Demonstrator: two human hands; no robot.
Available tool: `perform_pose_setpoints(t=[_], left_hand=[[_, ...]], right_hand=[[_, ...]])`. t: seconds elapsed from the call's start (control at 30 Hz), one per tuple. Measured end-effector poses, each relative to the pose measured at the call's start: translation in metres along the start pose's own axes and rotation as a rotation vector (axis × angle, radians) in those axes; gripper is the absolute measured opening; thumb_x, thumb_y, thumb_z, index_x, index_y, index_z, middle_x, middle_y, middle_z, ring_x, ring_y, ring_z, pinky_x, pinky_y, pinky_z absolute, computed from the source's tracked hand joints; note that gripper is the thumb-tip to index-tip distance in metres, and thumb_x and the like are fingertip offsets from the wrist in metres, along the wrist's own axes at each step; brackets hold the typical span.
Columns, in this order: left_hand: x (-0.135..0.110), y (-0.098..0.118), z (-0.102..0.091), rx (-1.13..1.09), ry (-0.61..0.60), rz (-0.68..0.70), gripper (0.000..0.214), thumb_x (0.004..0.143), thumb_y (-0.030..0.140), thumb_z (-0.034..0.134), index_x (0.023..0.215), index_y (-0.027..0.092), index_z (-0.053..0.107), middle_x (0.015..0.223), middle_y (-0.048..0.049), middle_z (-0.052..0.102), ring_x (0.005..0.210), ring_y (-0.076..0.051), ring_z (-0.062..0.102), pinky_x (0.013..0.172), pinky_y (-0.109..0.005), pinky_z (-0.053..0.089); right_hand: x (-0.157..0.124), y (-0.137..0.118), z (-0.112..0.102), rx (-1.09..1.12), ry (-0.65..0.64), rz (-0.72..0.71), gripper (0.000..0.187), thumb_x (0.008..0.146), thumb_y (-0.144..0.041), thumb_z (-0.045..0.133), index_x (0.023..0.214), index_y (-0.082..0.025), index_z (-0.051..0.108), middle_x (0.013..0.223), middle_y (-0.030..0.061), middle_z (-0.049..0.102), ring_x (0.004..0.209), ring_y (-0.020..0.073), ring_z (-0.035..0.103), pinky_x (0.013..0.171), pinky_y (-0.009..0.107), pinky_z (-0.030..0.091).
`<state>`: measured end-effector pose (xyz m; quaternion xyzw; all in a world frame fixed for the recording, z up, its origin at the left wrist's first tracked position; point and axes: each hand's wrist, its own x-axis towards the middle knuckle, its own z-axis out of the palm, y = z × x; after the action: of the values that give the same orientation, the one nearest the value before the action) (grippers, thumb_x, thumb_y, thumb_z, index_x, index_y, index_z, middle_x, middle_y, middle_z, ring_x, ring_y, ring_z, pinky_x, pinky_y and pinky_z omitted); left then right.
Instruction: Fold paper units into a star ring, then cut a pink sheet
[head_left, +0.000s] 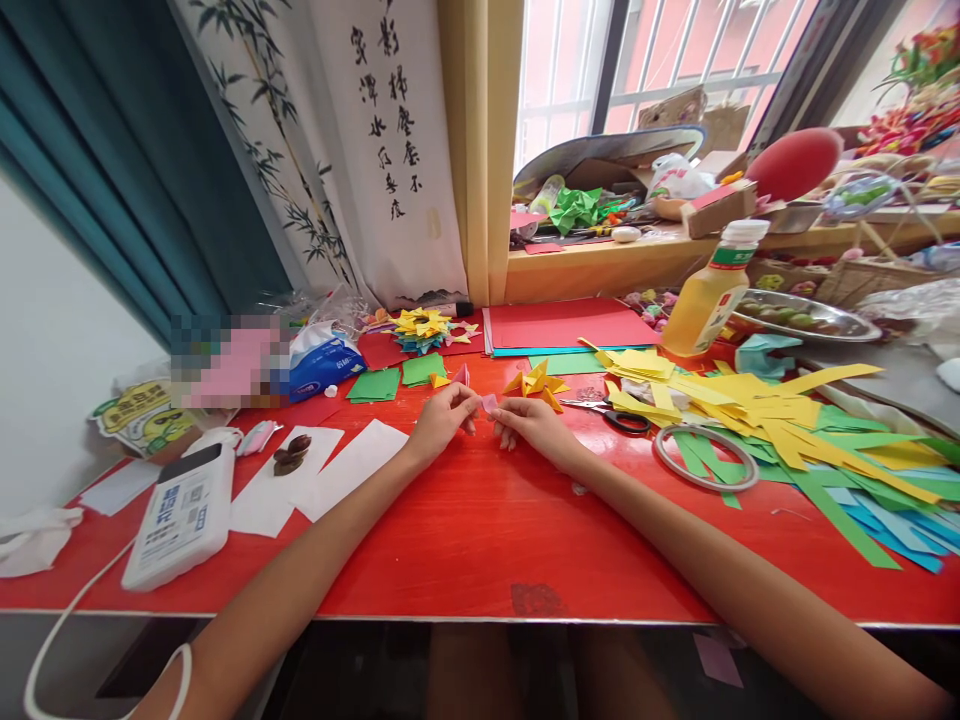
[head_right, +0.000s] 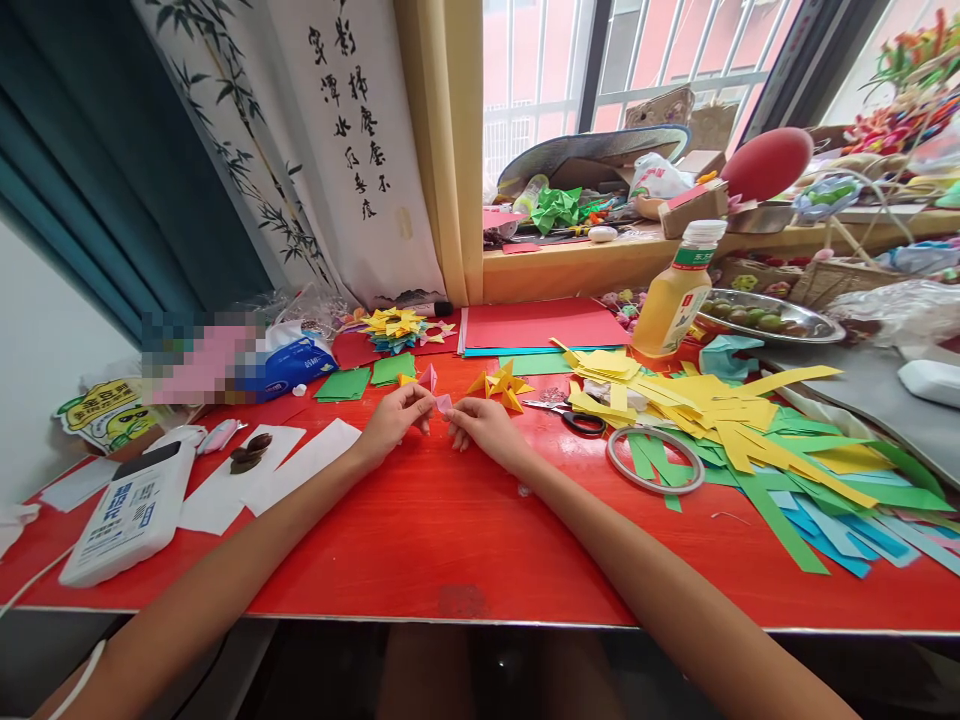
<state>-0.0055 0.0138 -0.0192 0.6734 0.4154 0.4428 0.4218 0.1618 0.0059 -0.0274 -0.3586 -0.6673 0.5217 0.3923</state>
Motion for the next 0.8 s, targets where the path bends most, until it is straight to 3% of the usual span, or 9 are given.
perform_pose_setpoints(t=[0.23,0.43,0.6,0.67,0.73,0.8], left_hand=[[-0.001,0.005,0.002,-0.170,-0.003,-0.046,0.026,0.075,0.039,0.054,0.072,0.013,0.050,0.063,0.0012,0.052,0.045,-0.005,0.048,0.047,-0.020,0.043],[-0.007,0.008,0.011,-0.233,-0.070,-0.079,0.026,0.072,0.038,0.058,0.080,0.015,0.051,0.069,0.0022,0.051,0.047,-0.004,0.045,0.045,-0.019,0.042],[-0.009,0.007,0.011,-0.313,-0.034,-0.082,0.023,0.076,0.038,0.054,0.076,0.016,0.048,0.061,0.0041,0.048,0.044,-0.003,0.041,0.042,-0.015,0.034],[-0.008,0.006,0.009,-0.341,-0.027,-0.073,0.023,0.078,0.039,0.050,0.075,0.017,0.045,0.063,0.0039,0.050,0.040,-0.002,0.038,0.039,-0.015,0.029],[-0.007,0.005,0.008,-0.309,-0.031,-0.066,0.022,0.080,0.038,0.047,0.074,0.017,0.043,0.062,0.0037,0.052,0.035,-0.001,0.032,0.035,-0.016,0.023],[-0.006,0.004,0.009,-0.252,-0.053,-0.069,0.022,0.081,0.037,0.046,0.074,0.017,0.043,0.058,0.0039,0.051,0.033,-0.002,0.029,0.034,-0.016,0.019]], right_hand=[[-0.003,-0.007,0.001,-0.099,-0.085,-0.004,0.029,0.077,-0.041,0.050,0.063,-0.015,0.052,0.054,-0.0025,0.053,0.044,0.0065,0.049,0.045,0.019,0.037],[-0.006,-0.003,0.003,-0.128,-0.041,-0.010,0.028,0.079,-0.042,0.045,0.069,-0.016,0.053,0.047,-0.0049,0.049,0.034,0.0053,0.040,0.036,0.018,0.030],[-0.010,-0.009,0.006,-0.378,-0.126,-0.086,0.032,0.084,-0.040,0.038,0.074,-0.016,0.056,0.050,-0.0029,0.052,0.038,0.0067,0.044,0.042,0.019,0.033],[-0.009,-0.016,-0.001,-0.619,-0.055,-0.153,0.031,0.085,-0.037,0.039,0.072,-0.016,0.057,0.059,0.0001,0.057,0.049,0.0087,0.050,0.049,0.020,0.034],[-0.007,-0.022,-0.014,-0.889,0.114,-0.183,0.025,0.084,-0.034,0.040,0.078,-0.017,0.057,0.074,0.0030,0.062,0.064,0.0128,0.055,0.056,0.022,0.034],[-0.004,-0.025,-0.029,-1.024,0.240,-0.131,0.020,0.084,-0.032,0.040,0.087,-0.019,0.055,0.086,0.0043,0.061,0.074,0.0156,0.057,0.059,0.024,0.034]])
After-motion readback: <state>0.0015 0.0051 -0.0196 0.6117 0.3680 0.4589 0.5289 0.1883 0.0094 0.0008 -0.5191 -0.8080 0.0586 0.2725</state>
